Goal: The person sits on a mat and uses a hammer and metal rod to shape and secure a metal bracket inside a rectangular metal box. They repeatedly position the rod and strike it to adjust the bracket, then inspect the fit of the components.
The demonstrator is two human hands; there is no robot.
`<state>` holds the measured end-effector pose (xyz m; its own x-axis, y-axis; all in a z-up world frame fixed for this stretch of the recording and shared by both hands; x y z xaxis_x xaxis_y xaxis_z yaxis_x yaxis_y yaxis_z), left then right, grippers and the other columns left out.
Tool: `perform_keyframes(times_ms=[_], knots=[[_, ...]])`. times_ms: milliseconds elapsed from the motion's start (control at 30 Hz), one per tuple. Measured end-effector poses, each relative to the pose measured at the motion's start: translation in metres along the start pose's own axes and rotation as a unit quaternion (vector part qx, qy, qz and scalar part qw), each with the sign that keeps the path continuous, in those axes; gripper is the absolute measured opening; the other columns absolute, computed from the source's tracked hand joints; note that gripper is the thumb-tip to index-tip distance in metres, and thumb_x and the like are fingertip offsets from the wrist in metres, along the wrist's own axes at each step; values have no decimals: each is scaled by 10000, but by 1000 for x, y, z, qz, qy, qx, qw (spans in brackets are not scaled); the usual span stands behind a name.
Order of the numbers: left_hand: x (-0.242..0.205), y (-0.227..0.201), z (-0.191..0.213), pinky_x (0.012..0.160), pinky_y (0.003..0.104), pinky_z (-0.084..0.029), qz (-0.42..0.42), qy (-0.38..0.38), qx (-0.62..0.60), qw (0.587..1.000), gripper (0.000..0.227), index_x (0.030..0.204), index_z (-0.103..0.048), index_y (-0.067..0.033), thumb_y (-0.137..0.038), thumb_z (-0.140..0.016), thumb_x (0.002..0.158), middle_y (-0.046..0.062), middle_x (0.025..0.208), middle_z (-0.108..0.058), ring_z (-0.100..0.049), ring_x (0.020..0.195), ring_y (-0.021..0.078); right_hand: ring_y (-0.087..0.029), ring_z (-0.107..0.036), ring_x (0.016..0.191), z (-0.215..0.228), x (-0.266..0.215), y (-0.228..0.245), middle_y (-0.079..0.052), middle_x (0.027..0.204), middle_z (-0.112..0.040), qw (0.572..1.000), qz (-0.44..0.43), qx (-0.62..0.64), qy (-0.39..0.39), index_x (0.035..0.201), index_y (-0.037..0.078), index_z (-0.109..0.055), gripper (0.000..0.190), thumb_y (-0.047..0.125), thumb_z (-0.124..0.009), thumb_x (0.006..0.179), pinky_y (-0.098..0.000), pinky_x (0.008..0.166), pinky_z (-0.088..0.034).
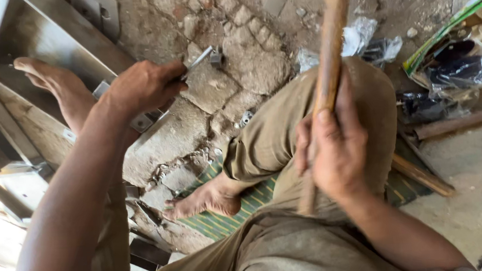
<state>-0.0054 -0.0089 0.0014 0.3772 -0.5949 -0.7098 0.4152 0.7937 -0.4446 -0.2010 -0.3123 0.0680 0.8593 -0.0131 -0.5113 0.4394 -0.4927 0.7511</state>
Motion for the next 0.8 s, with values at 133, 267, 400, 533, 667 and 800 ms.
perform_keyframes(times_ms=[133, 267, 400, 533, 667, 800], knots=[[5, -5, 10, 549, 395, -571, -3, -9, 39, 999, 222, 1069, -646, -98, -314, -624, 1025, 75, 671, -699, -680, 562, 207, -68, -498, 492, -9, 5, 8, -29, 768, -578, 995, -49, -41, 74, 1647, 229, -269, 518, 268, -371, 1141, -235, 388, -546], [-3, 0, 4, 573, 403, -576, 30, 12, 17, 999, 209, 1076, -649, -112, -314, -623, 1031, 85, 722, -713, -688, 588, 220, -65, -509, 476, -13, 7, 6, -18, 765, -581, 994, -1, -106, 14, 1653, 237, -241, 522, 279, -335, 1141, -243, 416, -536], [5, 6, 2, 667, 428, -593, -26, -26, 18, 999, 209, 1112, -665, -116, -291, -676, 999, 98, 836, -741, -706, 701, 238, -84, -499, 425, -3, -7, 2, -39, 744, -550, 986, -138, -22, 87, 1663, 242, -224, 599, 240, -403, 1091, -246, 367, -504], [16, 9, -6, 758, 431, -589, 32, -20, -89, 995, 278, 1166, -652, -104, -232, -734, 933, 83, 936, -737, -704, 800, 219, -87, -503, 406, 1, -28, -13, -36, 751, -541, 982, -163, -10, 93, 1650, 251, -207, 604, 225, -386, 1073, -257, 342, -506], [31, -11, -4, 761, 410, -590, 102, -74, -48, 991, 276, 1194, -669, -134, -124, -708, 921, 77, 983, -740, -707, 818, 219, -81, -474, 383, -4, -40, -42, -5, 736, -525, 961, -222, 4, 166, 1646, 242, -240, 612, 219, -395, 1055, -253, 327, -461], [20, -47, 32, 780, 342, -646, 6, -327, -263, 908, 222, 1143, -615, -33, -201, -711, 1035, 59, 985, -741, -758, 846, 139, -100, -496, 422, -13, -31, -70, -5, 713, -534, 956, -224, -60, 180, 1623, 201, -276, 606, 226, -470, 1049, -288, 377, -477]])
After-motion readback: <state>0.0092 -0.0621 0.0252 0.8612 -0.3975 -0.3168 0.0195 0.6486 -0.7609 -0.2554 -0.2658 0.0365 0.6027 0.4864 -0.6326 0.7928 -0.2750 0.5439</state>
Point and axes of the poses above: each hand's wrist, its own x-axis towards the middle knuckle, its own z-axis out of the back of the hand, y = z × x, the point moved 1 cm from there along x, towards the middle knuckle
